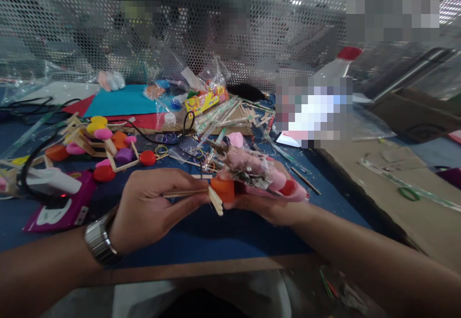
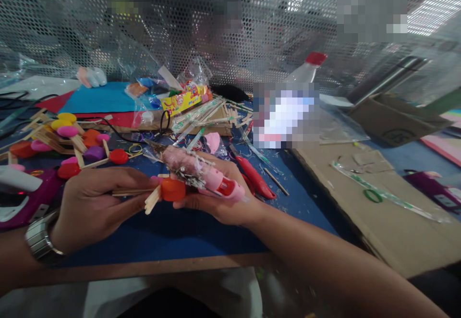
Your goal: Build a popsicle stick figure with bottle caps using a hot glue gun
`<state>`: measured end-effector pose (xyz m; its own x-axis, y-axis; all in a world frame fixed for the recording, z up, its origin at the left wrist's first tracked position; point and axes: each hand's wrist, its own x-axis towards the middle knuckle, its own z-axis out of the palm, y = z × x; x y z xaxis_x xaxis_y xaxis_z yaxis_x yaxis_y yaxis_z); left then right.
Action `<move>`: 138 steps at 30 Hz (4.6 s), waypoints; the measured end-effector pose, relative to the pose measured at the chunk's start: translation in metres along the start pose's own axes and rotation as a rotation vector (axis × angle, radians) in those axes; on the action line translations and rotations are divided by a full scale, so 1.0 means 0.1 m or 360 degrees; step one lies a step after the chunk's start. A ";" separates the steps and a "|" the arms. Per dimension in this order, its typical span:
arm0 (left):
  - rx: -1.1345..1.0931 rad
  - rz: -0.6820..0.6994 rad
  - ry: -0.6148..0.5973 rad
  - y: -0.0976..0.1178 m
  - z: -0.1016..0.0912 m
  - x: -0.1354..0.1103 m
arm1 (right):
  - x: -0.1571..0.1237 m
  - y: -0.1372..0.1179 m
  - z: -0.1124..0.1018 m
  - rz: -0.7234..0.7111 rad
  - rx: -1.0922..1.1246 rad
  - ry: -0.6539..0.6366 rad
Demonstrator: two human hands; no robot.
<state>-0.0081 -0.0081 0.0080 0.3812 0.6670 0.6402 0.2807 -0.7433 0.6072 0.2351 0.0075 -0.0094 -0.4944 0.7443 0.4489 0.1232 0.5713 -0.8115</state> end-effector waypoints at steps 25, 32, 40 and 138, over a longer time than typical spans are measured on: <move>-0.0399 -0.0044 0.0011 0.01 0.07 -0.07 | 0.14 0.11 0.04 0.0872 0.1472 0.0353; -0.0199 0.0175 -0.0127 0.01 0.01 -0.06 | 0.11 0.14 0.13 0.0952 0.1395 0.0213; -0.0065 0.0249 -0.0133 0.01 -0.04 -0.06 | 0.10 0.16 0.13 0.0879 0.1337 0.0101; -0.0184 -0.0463 -0.0298 -0.05 0.12 -0.05 | 0.09 -0.02 0.10 0.0865 0.1003 0.0157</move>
<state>-0.0005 -0.0080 -0.0038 0.4577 0.8207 0.3420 0.3036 -0.5058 0.8074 0.2223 0.0094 -0.0075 -0.4238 0.9039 -0.0585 -0.1959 -0.1546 -0.9684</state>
